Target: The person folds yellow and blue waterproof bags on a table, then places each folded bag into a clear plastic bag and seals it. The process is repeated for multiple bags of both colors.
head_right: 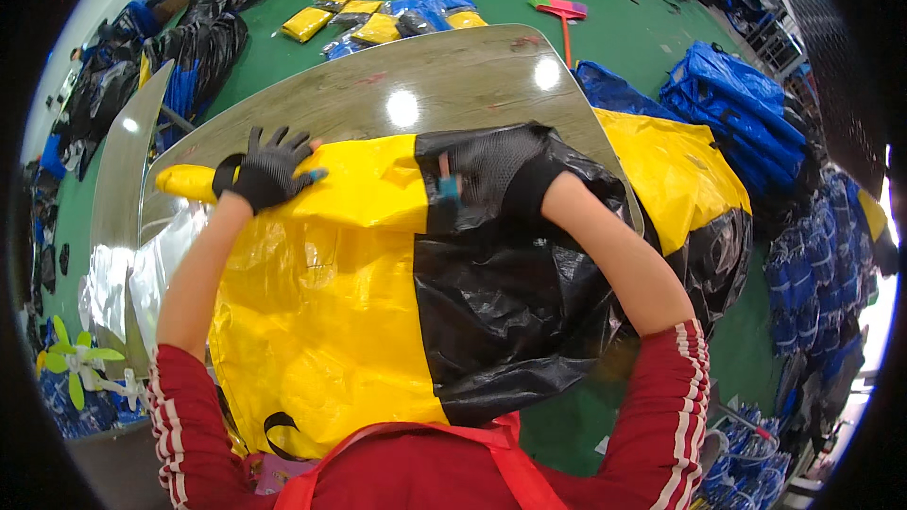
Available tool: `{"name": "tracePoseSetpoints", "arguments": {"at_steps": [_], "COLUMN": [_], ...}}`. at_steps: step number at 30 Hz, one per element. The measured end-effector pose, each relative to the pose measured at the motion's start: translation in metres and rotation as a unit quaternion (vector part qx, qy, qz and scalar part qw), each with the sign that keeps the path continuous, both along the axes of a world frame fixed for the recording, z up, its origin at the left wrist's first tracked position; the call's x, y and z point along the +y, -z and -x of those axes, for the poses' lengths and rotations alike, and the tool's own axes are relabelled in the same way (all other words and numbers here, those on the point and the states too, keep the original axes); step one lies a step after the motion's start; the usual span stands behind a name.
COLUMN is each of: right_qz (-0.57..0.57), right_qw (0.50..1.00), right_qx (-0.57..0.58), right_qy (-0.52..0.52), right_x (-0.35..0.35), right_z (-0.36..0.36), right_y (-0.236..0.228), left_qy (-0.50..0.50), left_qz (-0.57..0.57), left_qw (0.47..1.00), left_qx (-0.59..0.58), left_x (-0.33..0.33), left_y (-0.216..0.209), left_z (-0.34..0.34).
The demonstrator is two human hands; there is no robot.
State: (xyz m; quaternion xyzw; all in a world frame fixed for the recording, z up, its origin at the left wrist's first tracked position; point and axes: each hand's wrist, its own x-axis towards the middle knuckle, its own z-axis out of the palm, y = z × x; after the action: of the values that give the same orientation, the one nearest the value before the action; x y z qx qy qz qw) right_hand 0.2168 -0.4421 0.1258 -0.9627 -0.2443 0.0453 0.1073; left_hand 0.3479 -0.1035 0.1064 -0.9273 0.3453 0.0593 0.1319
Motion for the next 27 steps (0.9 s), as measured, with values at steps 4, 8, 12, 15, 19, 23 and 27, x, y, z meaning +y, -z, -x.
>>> {"name": "tracePoseSetpoints", "arguments": {"at_steps": [4, 8, 12, 15, 19, 23, 27], "right_qz": [0.115, 0.131, 0.094, 0.087, 0.077, -0.198, -0.152], "right_qw": [0.971, 0.979, 0.979, 0.978, 0.981, 0.979, 0.981], "right_qx": [-0.019, -0.078, -0.120, -0.135, -0.102, 0.045, 0.023], "right_qy": [0.210, 0.136, 0.138, 0.130, 0.149, -0.004, -0.119], "right_x": [-0.025, -0.048, -0.062, -0.063, -0.044, -0.008, 0.027], "right_z": [0.009, 0.042, 0.050, 0.039, 0.044, 0.117, 0.195], "right_y": [0.023, 0.108, 0.151, 0.143, 0.101, 0.026, -0.019], "left_qy": [0.041, -0.021, -0.009, -0.059, -0.117, 0.235, 0.356], "left_qz": [0.054, 0.123, 0.171, 0.192, -0.066, 0.427, 0.264], "left_qw": [0.996, 0.991, 0.977, 0.977, 0.990, 0.866, 0.895], "left_qx": [-0.063, -0.052, -0.126, -0.068, 0.038, 0.109, 0.060], "left_x": [0.061, 0.100, 0.165, 0.192, 0.105, -0.057, -0.135], "left_y": [0.095, 0.140, 0.166, 0.159, 0.096, 0.058, 0.074], "left_z": [0.022, 0.026, -0.002, -0.025, -0.017, 0.061, 0.118]}}
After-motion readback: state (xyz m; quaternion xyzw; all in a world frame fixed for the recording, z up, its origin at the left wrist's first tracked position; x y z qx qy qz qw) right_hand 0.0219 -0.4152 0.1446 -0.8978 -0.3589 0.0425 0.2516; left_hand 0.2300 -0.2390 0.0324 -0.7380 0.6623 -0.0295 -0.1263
